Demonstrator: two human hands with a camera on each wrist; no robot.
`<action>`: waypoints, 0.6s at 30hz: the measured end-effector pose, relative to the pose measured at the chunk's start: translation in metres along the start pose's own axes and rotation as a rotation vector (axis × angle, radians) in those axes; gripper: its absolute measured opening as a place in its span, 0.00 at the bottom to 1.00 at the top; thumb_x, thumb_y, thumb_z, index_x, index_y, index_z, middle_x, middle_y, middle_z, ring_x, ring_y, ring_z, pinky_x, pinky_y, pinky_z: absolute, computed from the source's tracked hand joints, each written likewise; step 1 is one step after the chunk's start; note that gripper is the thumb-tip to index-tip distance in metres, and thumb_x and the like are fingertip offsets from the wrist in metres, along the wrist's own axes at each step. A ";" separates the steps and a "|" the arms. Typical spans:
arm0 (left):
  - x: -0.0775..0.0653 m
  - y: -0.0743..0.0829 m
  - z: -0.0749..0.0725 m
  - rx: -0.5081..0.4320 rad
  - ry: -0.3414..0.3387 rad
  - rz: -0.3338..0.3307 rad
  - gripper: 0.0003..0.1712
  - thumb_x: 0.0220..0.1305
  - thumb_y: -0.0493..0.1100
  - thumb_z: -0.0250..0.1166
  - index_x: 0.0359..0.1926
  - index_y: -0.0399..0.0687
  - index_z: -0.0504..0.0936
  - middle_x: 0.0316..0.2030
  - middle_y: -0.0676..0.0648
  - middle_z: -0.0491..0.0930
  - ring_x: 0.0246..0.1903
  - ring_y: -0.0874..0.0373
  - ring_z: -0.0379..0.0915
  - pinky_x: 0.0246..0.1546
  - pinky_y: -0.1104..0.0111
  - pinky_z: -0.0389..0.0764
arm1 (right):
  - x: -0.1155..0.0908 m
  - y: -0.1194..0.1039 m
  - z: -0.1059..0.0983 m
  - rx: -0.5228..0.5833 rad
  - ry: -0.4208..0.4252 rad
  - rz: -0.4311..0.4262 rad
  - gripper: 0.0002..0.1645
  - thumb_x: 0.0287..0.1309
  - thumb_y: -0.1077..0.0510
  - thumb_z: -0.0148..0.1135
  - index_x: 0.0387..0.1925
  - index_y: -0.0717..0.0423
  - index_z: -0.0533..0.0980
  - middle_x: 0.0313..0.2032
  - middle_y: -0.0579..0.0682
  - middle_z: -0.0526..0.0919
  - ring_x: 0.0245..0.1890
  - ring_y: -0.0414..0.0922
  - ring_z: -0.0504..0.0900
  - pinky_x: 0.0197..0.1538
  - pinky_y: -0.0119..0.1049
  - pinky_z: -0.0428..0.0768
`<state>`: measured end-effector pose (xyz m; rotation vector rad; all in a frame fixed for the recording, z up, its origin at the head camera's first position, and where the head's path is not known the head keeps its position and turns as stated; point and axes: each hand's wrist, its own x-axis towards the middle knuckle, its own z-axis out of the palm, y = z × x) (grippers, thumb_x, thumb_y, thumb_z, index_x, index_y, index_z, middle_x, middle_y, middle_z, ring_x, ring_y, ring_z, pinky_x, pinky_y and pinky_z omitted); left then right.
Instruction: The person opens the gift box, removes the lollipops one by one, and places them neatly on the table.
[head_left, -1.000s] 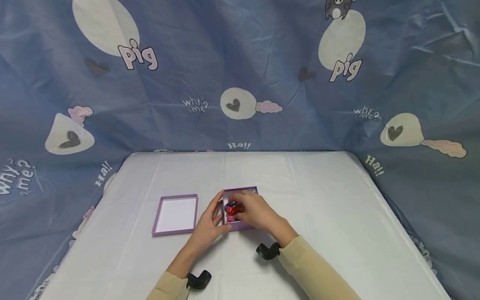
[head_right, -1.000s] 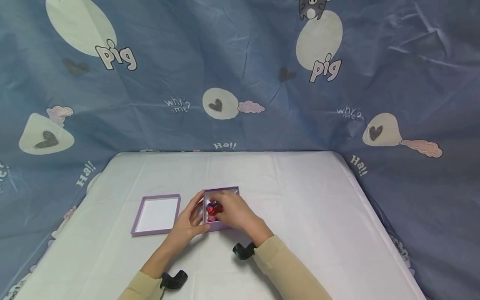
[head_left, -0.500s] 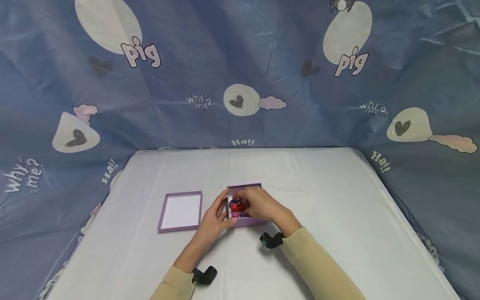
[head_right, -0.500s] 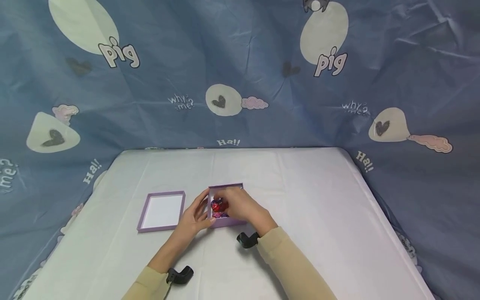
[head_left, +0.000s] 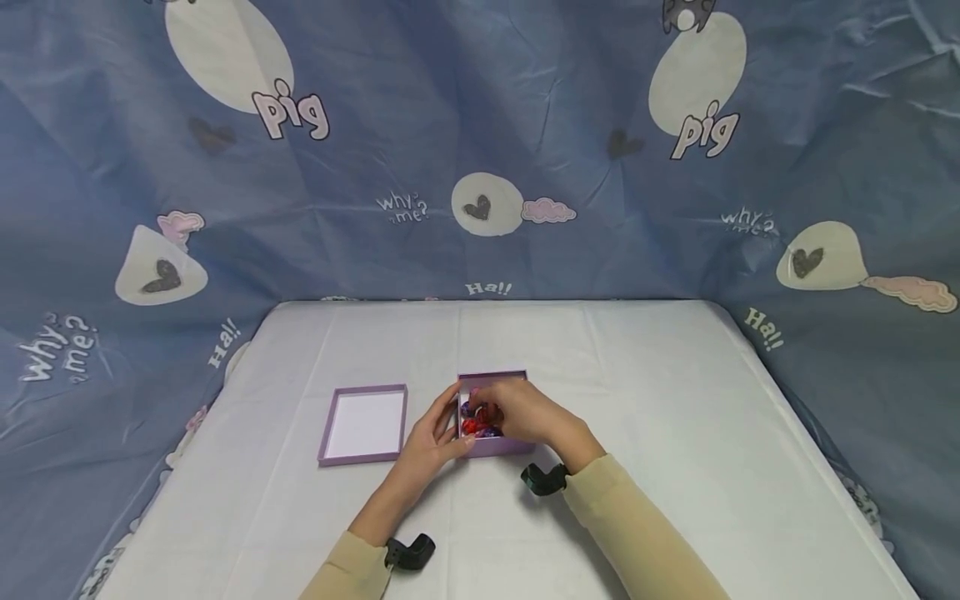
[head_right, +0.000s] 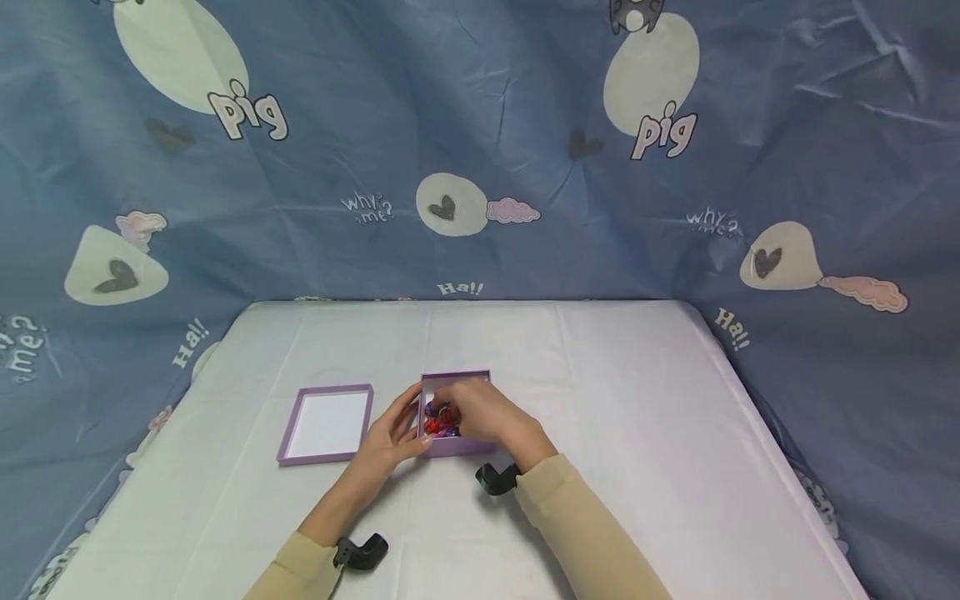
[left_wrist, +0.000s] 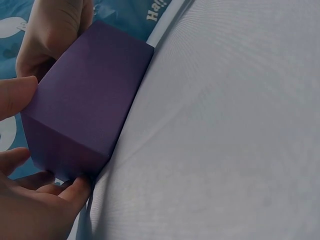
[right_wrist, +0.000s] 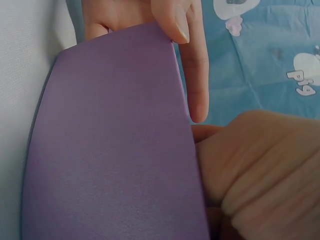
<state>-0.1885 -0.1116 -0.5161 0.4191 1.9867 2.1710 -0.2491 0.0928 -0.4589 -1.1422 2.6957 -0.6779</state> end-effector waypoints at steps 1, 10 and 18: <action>0.000 0.000 0.000 -0.001 0.001 -0.003 0.50 0.63 0.31 0.68 0.80 0.53 0.53 0.79 0.43 0.44 0.77 0.48 0.38 0.73 0.56 0.54 | 0.000 0.000 0.000 0.000 0.001 -0.002 0.30 0.46 0.80 0.63 0.48 0.51 0.85 0.30 0.45 0.83 0.28 0.38 0.74 0.32 0.31 0.75; -0.001 0.002 0.001 -0.010 0.013 -0.020 0.50 0.63 0.31 0.68 0.80 0.53 0.53 0.79 0.45 0.45 0.77 0.50 0.39 0.73 0.57 0.54 | 0.003 0.001 -0.001 0.011 -0.012 -0.015 0.29 0.45 0.81 0.63 0.47 0.54 0.85 0.34 0.46 0.85 0.30 0.40 0.78 0.37 0.34 0.79; 0.000 0.000 0.000 -0.013 0.001 -0.006 0.48 0.65 0.29 0.65 0.80 0.50 0.53 0.79 0.46 0.45 0.77 0.49 0.39 0.73 0.58 0.54 | 0.005 0.000 0.000 -0.051 -0.013 -0.037 0.19 0.46 0.77 0.69 0.37 0.53 0.83 0.28 0.46 0.83 0.26 0.38 0.74 0.32 0.32 0.76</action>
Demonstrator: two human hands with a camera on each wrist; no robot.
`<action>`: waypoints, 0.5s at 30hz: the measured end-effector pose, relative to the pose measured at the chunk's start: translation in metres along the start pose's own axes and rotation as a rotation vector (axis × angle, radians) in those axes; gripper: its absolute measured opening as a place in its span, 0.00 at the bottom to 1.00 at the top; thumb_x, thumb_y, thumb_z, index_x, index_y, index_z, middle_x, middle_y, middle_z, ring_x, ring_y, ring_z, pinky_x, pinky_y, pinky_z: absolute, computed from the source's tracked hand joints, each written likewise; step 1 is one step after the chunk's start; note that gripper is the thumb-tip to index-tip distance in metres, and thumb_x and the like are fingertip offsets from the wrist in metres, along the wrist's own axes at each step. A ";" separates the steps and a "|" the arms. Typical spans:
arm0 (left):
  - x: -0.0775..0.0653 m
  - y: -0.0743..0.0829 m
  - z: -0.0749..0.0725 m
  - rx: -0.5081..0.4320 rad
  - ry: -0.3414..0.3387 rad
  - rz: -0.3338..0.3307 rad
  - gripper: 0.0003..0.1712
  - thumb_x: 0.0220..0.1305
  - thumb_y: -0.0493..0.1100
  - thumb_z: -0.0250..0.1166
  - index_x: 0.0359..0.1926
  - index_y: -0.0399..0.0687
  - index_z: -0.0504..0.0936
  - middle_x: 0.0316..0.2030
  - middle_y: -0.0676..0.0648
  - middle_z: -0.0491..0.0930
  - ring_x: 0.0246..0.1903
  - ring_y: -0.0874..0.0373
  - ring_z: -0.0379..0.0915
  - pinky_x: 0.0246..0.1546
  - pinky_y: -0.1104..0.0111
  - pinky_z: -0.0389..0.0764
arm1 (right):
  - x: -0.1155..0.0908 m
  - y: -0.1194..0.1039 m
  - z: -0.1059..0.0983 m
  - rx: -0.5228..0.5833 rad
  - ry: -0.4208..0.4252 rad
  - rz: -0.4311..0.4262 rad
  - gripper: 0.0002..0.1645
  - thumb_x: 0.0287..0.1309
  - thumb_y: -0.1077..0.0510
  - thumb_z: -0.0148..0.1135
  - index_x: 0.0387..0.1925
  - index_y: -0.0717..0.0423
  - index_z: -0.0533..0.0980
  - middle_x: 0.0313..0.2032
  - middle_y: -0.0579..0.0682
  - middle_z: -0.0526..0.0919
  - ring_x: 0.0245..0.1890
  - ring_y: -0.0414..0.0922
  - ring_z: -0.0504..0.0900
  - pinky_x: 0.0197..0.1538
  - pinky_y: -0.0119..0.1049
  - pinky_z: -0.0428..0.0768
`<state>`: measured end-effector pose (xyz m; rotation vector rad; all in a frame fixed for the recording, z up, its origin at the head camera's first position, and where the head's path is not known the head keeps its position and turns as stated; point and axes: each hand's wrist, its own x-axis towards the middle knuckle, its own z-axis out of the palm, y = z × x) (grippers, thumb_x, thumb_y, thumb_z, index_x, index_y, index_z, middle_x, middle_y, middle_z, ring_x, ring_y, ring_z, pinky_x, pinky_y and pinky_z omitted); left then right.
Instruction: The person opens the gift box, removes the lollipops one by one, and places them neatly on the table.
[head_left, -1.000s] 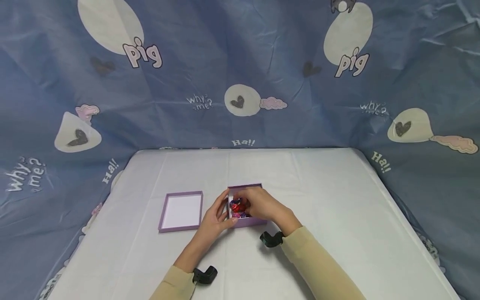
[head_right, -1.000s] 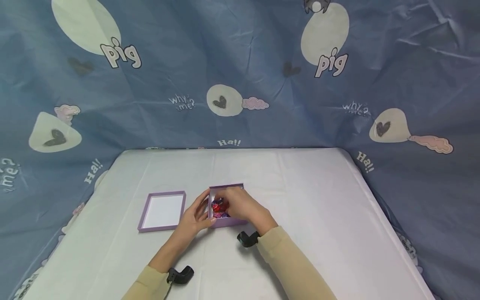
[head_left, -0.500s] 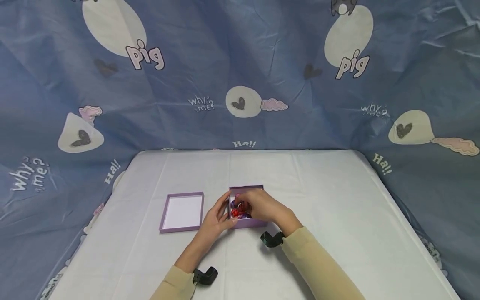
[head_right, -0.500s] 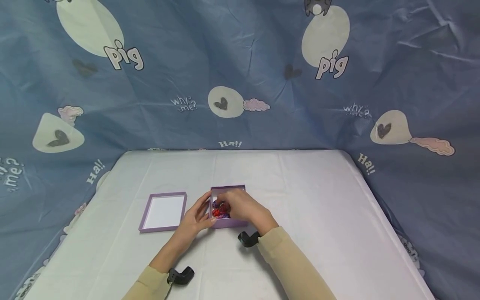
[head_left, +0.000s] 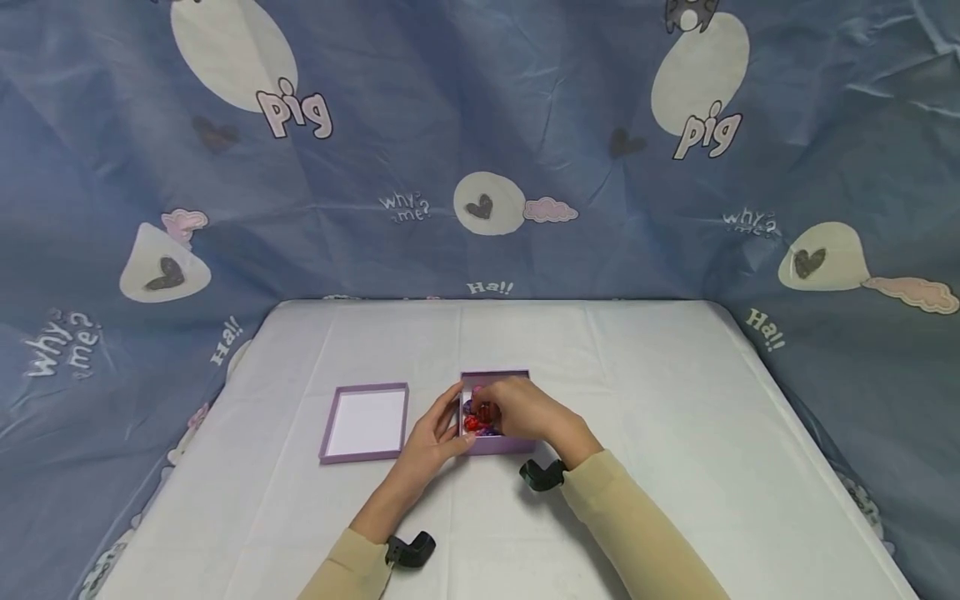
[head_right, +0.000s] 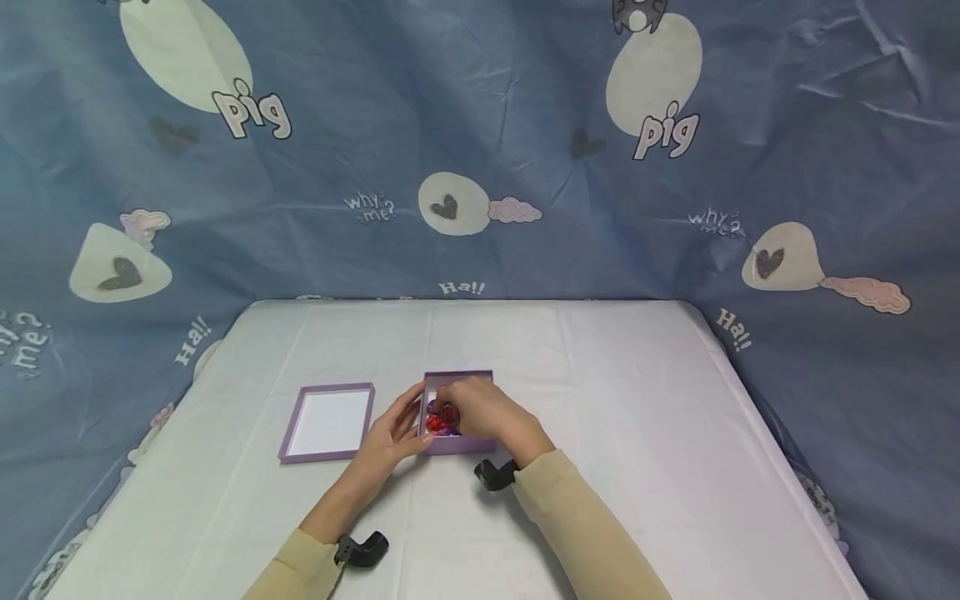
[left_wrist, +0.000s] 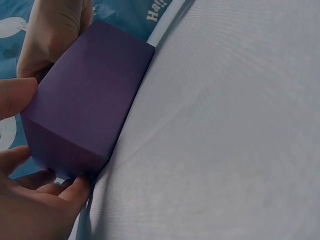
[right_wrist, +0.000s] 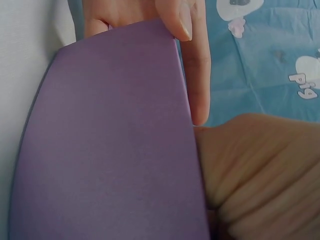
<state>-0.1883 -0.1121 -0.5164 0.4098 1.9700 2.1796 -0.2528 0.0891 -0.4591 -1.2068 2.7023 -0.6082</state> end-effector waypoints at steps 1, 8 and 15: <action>0.000 0.000 0.000 0.000 -0.001 -0.003 0.48 0.65 0.29 0.66 0.80 0.50 0.53 0.79 0.47 0.45 0.77 0.49 0.40 0.72 0.59 0.55 | 0.000 -0.001 0.000 -0.004 -0.003 0.000 0.18 0.47 0.76 0.70 0.36 0.53 0.83 0.28 0.46 0.83 0.26 0.38 0.73 0.32 0.31 0.75; -0.001 0.000 0.000 0.002 0.001 -0.012 0.47 0.66 0.31 0.66 0.79 0.52 0.54 0.78 0.50 0.47 0.77 0.52 0.40 0.73 0.60 0.55 | -0.001 -0.003 -0.002 0.115 -0.015 0.003 0.21 0.47 0.77 0.71 0.43 0.57 0.84 0.33 0.50 0.86 0.29 0.41 0.80 0.33 0.30 0.79; -0.001 0.000 0.000 0.022 0.013 -0.023 0.46 0.66 0.32 0.66 0.79 0.53 0.55 0.78 0.50 0.47 0.77 0.51 0.41 0.73 0.62 0.55 | 0.001 0.002 -0.001 0.076 0.019 0.018 0.15 0.48 0.73 0.69 0.34 0.53 0.86 0.28 0.43 0.85 0.25 0.35 0.78 0.30 0.28 0.79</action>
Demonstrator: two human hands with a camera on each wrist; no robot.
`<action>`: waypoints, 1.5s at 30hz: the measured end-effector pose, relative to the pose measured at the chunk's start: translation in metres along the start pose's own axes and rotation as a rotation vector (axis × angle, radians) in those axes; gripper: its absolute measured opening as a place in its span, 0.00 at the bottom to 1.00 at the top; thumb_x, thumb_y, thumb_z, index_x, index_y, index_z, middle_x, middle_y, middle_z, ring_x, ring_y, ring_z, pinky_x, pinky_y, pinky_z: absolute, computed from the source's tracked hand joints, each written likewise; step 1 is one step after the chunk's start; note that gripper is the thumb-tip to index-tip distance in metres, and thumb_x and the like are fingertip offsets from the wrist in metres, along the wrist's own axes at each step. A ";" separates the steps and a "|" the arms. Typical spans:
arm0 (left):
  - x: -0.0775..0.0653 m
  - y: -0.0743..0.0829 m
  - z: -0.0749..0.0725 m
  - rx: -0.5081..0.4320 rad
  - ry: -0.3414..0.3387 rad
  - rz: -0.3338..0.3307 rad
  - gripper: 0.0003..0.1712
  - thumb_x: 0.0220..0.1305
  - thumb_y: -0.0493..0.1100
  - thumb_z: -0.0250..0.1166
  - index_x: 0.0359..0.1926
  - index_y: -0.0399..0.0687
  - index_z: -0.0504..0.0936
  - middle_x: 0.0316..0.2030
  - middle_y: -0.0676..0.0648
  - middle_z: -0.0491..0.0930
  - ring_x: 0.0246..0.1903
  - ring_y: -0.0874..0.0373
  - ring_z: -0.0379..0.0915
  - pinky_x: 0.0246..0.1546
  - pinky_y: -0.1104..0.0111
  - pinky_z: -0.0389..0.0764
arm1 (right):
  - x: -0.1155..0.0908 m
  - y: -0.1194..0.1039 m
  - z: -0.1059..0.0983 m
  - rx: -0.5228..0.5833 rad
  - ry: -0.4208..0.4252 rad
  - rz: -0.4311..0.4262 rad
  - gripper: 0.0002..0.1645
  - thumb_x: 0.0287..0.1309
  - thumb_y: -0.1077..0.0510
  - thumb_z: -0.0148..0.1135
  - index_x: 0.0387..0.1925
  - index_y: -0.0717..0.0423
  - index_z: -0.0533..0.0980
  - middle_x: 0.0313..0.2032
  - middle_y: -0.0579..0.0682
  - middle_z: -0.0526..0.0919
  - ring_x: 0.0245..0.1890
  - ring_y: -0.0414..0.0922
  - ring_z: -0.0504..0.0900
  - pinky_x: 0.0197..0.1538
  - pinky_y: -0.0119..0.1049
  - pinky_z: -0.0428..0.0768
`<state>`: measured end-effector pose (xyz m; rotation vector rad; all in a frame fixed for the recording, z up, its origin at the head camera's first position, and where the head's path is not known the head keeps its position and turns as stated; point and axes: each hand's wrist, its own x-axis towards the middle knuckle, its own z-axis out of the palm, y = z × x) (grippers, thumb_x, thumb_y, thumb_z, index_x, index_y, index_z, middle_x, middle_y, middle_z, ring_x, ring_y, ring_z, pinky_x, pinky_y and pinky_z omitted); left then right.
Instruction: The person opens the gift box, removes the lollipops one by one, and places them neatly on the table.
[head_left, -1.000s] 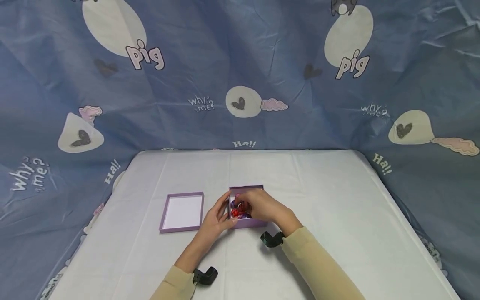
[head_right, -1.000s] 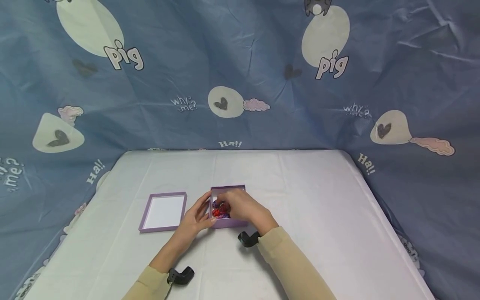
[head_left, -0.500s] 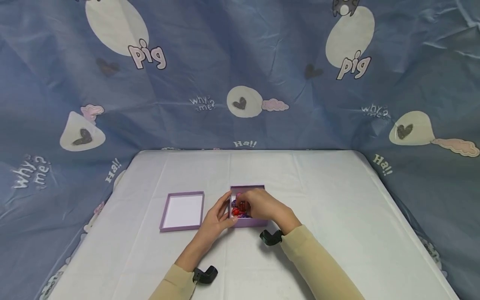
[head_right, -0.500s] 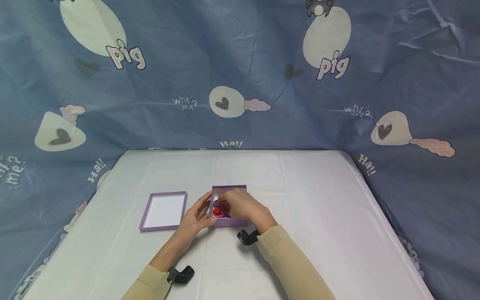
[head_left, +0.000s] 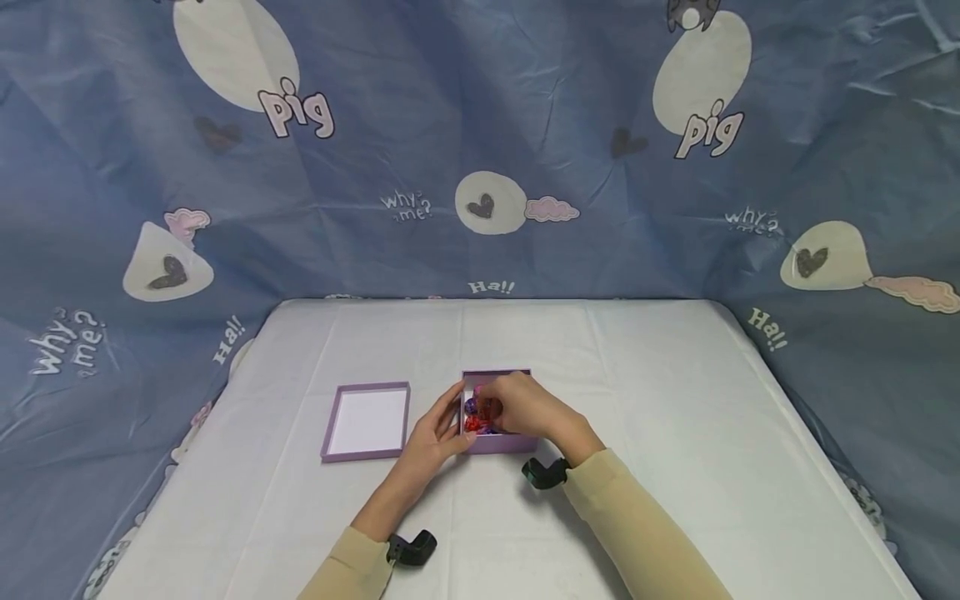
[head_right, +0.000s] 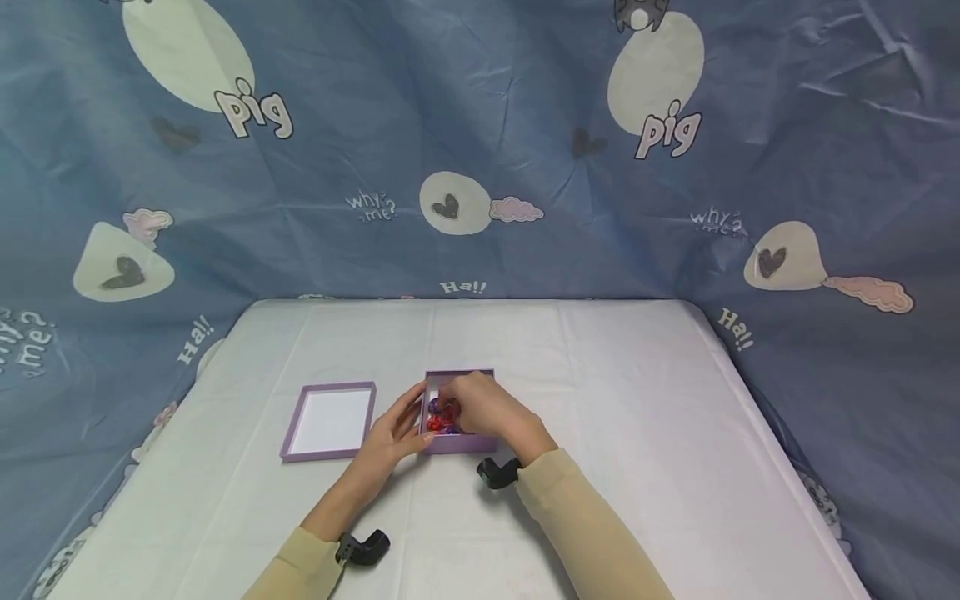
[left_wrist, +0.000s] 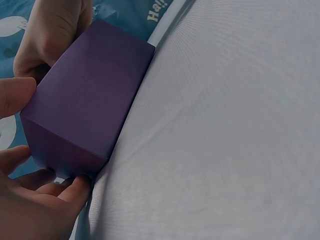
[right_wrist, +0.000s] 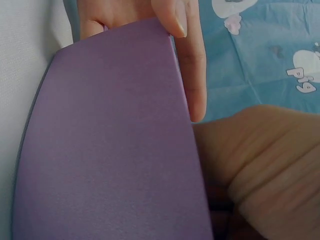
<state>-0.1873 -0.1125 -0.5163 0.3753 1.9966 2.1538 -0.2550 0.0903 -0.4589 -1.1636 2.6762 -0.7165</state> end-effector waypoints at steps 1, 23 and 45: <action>0.000 0.000 0.000 0.003 0.000 0.002 0.47 0.66 0.32 0.66 0.79 0.53 0.55 0.79 0.49 0.47 0.77 0.50 0.40 0.73 0.61 0.55 | 0.000 0.000 0.000 -0.011 0.007 -0.003 0.13 0.48 0.72 0.70 0.32 0.52 0.86 0.27 0.42 0.85 0.25 0.34 0.77 0.30 0.28 0.78; -0.002 -0.003 -0.002 -0.009 -0.011 -0.013 0.40 0.72 0.35 0.60 0.79 0.60 0.55 0.78 0.55 0.49 0.76 0.52 0.43 0.72 0.61 0.56 | 0.002 0.001 0.002 -0.022 0.086 0.010 0.05 0.58 0.64 0.72 0.28 0.52 0.87 0.27 0.40 0.85 0.26 0.32 0.78 0.33 0.28 0.79; -0.001 -0.004 -0.002 -0.010 -0.021 -0.022 0.40 0.73 0.37 0.60 0.79 0.61 0.55 0.78 0.55 0.50 0.76 0.51 0.44 0.72 0.59 0.56 | -0.005 -0.006 -0.010 0.028 0.171 0.080 0.05 0.63 0.62 0.67 0.32 0.52 0.86 0.28 0.37 0.84 0.28 0.32 0.80 0.35 0.30 0.80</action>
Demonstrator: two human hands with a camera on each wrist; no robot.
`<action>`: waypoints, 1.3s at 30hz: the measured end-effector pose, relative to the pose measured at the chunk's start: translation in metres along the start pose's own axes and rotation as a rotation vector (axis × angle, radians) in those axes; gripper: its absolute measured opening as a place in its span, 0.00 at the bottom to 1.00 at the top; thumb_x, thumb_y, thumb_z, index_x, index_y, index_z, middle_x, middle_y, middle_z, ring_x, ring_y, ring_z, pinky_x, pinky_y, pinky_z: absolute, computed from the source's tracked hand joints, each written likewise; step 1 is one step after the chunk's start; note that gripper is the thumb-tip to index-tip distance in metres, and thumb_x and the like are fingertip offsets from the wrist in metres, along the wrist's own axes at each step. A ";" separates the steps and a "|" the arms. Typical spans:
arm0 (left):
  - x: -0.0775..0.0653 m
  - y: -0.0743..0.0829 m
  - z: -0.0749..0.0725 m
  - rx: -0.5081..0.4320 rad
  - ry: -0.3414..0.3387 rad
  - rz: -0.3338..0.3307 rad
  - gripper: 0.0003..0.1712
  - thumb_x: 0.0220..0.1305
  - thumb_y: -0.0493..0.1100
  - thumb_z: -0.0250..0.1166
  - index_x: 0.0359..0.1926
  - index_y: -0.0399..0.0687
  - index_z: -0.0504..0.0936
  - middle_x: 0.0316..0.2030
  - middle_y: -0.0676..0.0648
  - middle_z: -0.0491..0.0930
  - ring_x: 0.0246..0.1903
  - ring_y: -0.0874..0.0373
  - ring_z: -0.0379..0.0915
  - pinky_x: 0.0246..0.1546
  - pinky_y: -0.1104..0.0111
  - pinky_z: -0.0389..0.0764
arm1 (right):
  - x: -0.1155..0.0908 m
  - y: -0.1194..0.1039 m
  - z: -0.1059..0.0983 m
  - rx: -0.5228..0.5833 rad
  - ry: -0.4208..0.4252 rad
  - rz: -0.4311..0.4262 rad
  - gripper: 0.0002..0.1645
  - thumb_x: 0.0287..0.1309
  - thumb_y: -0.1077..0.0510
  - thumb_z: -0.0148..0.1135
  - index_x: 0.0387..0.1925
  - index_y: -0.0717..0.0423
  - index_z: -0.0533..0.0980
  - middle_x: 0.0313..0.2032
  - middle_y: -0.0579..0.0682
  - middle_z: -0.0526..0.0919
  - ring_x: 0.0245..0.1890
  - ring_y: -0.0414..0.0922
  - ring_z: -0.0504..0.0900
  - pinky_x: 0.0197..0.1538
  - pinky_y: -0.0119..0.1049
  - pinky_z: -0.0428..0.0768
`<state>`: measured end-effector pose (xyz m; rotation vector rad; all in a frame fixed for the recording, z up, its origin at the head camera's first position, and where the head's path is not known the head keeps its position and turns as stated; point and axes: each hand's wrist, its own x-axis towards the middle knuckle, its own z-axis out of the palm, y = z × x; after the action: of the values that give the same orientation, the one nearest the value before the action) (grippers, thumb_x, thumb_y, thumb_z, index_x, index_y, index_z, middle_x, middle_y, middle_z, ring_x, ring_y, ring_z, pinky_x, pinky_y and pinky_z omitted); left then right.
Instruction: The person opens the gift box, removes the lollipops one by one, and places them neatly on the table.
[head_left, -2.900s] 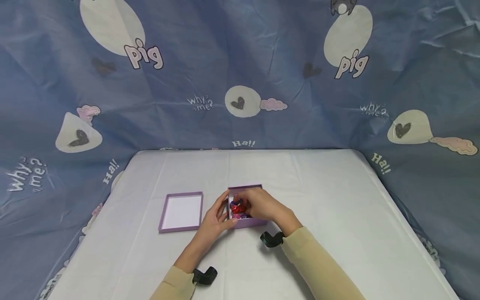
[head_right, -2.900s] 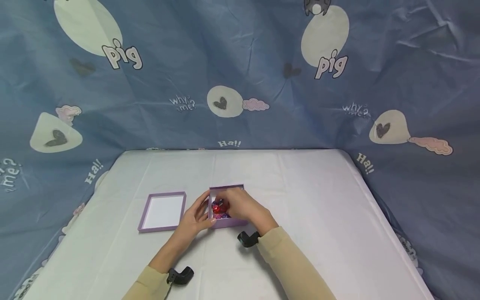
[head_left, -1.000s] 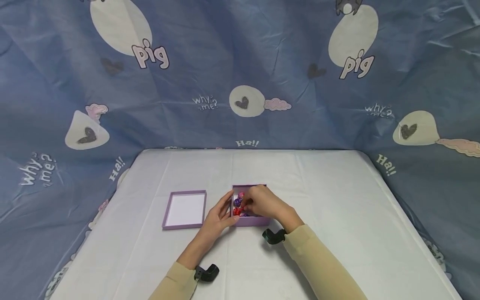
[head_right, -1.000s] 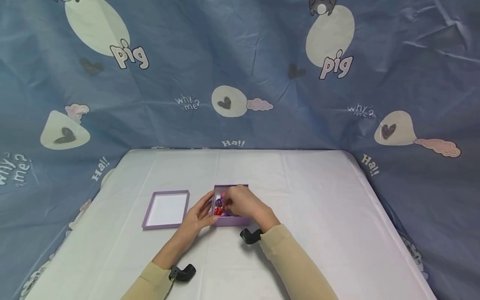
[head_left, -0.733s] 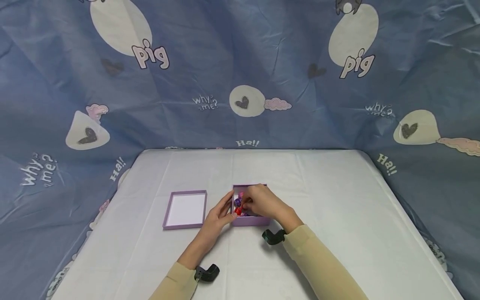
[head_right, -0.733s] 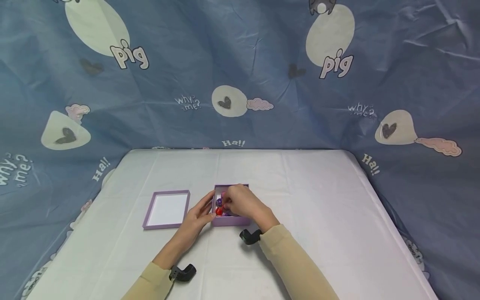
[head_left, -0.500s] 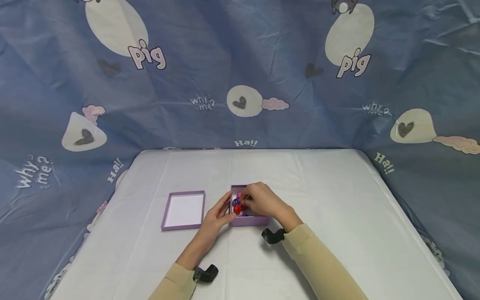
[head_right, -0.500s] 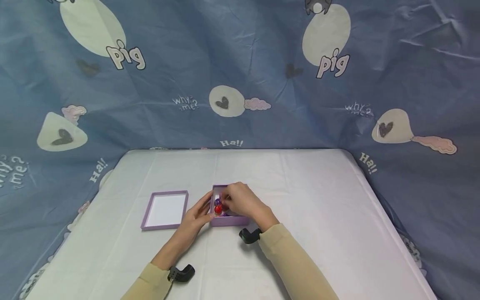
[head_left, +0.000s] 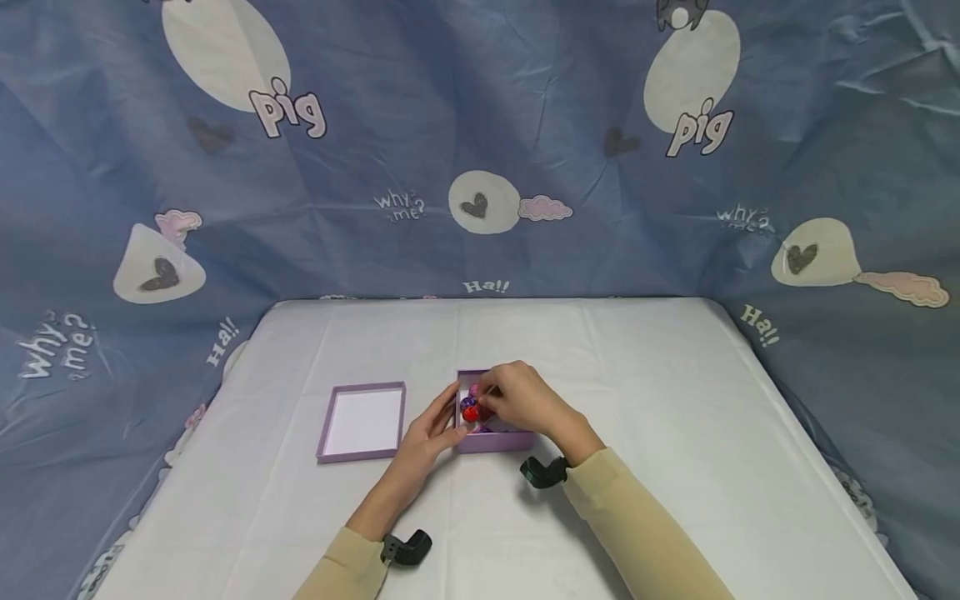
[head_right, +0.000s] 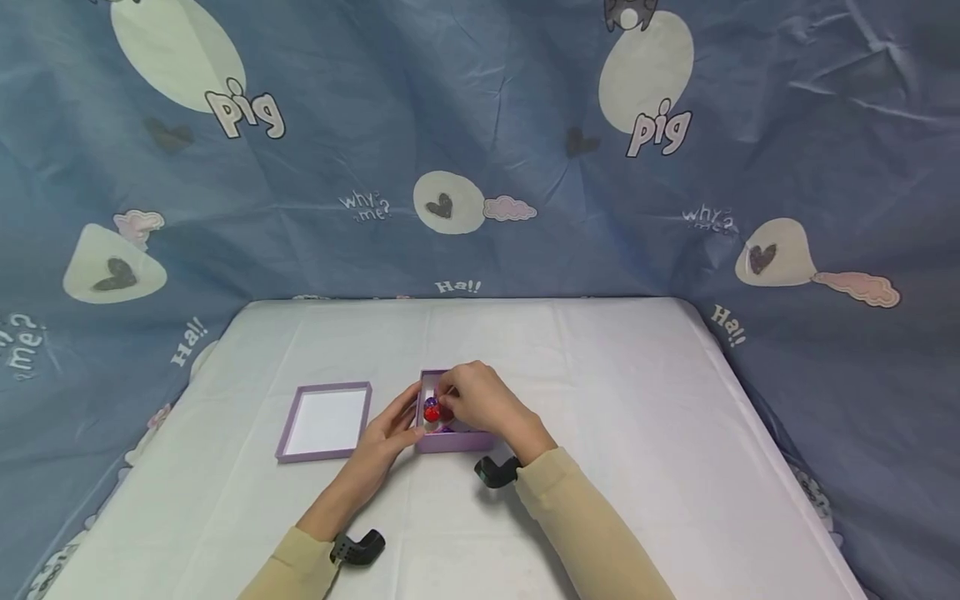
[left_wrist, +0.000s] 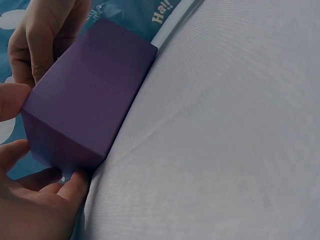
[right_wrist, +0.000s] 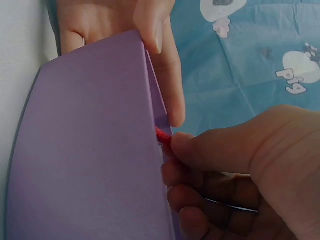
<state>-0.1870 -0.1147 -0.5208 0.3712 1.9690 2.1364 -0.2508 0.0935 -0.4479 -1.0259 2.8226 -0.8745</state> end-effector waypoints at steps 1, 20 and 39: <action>0.000 0.000 0.000 -0.002 0.002 0.001 0.40 0.73 0.37 0.60 0.79 0.61 0.55 0.78 0.54 0.50 0.76 0.51 0.44 0.72 0.59 0.56 | 0.000 -0.001 -0.001 -0.007 0.006 0.001 0.05 0.63 0.62 0.67 0.32 0.51 0.86 0.28 0.37 0.84 0.28 0.32 0.80 0.36 0.30 0.80; 0.003 -0.002 -0.006 0.010 0.015 0.005 0.40 0.71 0.36 0.61 0.78 0.63 0.58 0.78 0.53 0.49 0.76 0.49 0.45 0.73 0.57 0.53 | -0.011 0.007 -0.026 0.024 0.097 0.085 0.05 0.63 0.62 0.67 0.35 0.53 0.87 0.29 0.38 0.86 0.29 0.31 0.81 0.33 0.30 0.81; 0.001 -0.004 -0.002 0.015 0.041 -0.004 0.40 0.71 0.36 0.62 0.77 0.65 0.59 0.77 0.54 0.51 0.76 0.50 0.47 0.74 0.58 0.52 | -0.033 0.027 -0.043 0.121 0.202 0.187 0.09 0.64 0.62 0.65 0.37 0.46 0.87 0.33 0.39 0.87 0.31 0.36 0.82 0.33 0.36 0.82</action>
<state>-0.1888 -0.1164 -0.5249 0.3279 2.0078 2.1440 -0.2493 0.1511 -0.4311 -0.6822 2.9194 -1.1694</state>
